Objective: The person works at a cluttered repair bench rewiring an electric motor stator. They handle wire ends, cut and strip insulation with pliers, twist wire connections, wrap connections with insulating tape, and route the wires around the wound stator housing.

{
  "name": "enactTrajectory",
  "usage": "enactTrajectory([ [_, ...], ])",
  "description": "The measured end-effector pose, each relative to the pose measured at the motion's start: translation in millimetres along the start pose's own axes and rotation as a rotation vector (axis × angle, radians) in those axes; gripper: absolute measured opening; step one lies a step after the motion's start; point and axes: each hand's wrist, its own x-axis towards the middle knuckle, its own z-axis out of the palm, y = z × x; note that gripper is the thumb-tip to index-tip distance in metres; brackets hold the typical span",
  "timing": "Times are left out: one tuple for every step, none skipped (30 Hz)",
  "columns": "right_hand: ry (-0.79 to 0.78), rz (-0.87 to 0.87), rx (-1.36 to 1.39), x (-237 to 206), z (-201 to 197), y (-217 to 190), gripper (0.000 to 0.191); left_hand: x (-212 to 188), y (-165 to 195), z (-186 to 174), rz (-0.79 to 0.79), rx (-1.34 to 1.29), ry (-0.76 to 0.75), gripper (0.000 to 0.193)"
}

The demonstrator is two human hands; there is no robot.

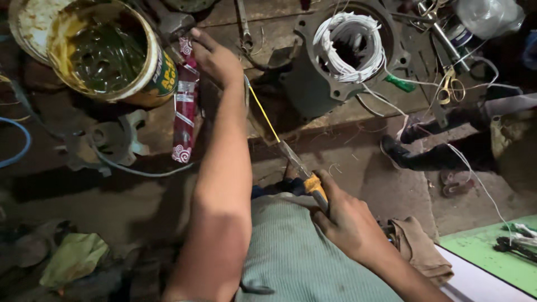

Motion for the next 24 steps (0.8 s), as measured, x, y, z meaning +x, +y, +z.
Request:
enactTrajectory([
  [-0.007,-0.007,-0.008,1,-4,5,0.087,-2,-1,3,-0.081,0.092,-0.046,0.071],
  [-0.016,-0.014,-0.017,2,-7,11,0.088,-3,-1,7,-0.163,0.185,-0.093,0.07],
  [-0.015,-0.017,-0.031,2,-9,17,0.088,-3,-1,9,-0.249,0.285,-0.138,0.07],
  [-0.016,-0.026,-0.045,3,-11,25,0.089,-2,0,10,-0.149,0.221,-0.101,0.067],
  [-0.01,-0.041,-0.056,5,-12,32,0.089,0,3,10,-0.038,0.152,-0.067,0.064],
  [0.018,-0.119,-0.047,5,-14,41,0.087,3,8,9,0.079,0.079,-0.038,0.061],
  [0.051,-0.2,-0.04,4,-18,52,0.084,7,12,5,-0.033,-0.146,-0.22,0.053],
  [0.083,-0.283,-0.036,6,-23,63,0.082,12,14,-3,-0.138,-0.372,-0.403,0.046],
  [0.124,-0.322,-0.097,9,-28,76,0.079,13,16,-13,-0.244,-0.593,-0.588,0.04],
  [0.158,-0.358,-0.158,12,-33,89,0.076,13,17,-31,-0.395,-0.549,-0.73,0.033],
  [0.193,-0.399,-0.222,16,-38,102,0.073,11,19,-55,-0.548,-0.504,-0.864,0.027],
  [0.171,-0.348,-0.235,23,-41,112,0.069,5,22,-69,-0.699,-0.602,-0.95,0.02],
  [0.146,-0.298,-0.247,31,-43,121,0.066,-3,26,-86,-0.848,-0.701,-1.034,0.015],
  [0.111,-0.246,-0.262,34,-42,129,0.063,-17,30,-103,-0.821,-0.555,-1.007,0.017],
  [0.119,-0.284,-0.193,37,-42,135,0.062,-34,35,-118,-0.797,-0.411,-0.977,0.02],
  [0.136,-0.321,-0.117,39,-44,139,0.06,-52,42,-129,-0.603,-0.373,-0.975,0.018],
  [0.155,-0.349,-0.037,40,-45,141,0.059,-71,49,-137,-0.414,-0.331,-0.976,0.018],
  [0.157,-0.387,-0.001,40,-47,141,0.059,-88,57,-147,-0.238,-0.288,-0.973,0.02],
  [0.158,-0.423,0.032,39,-49,139,0.059,-103,65,-155,-0.088,-0.239,-0.957,0.017],
  [0.164,-0.462,0.071,38,-51,135,0.059,-113,72,-162,0.068,-0.186,-0.943,0.015],
  [0.163,-0.485,0.08,38,-54,129,0.059,-121,79,-168,0.224,-0.127,-0.928,0.013],
  [0.157,-0.506,0.091,37,-56,124,0.059,-128,85,-175,0.256,-0.1,-0.899,0.015],
  [0.151,-0.525,0.103,35,-58,117,0.059,-134,90,-181,0.287,-0.072,-0.872,0.017],
  [0.144,-0.548,0.096,32,-59,112,0.059,-139,95,-186,0.321,-0.046,-0.846,0.018],
])
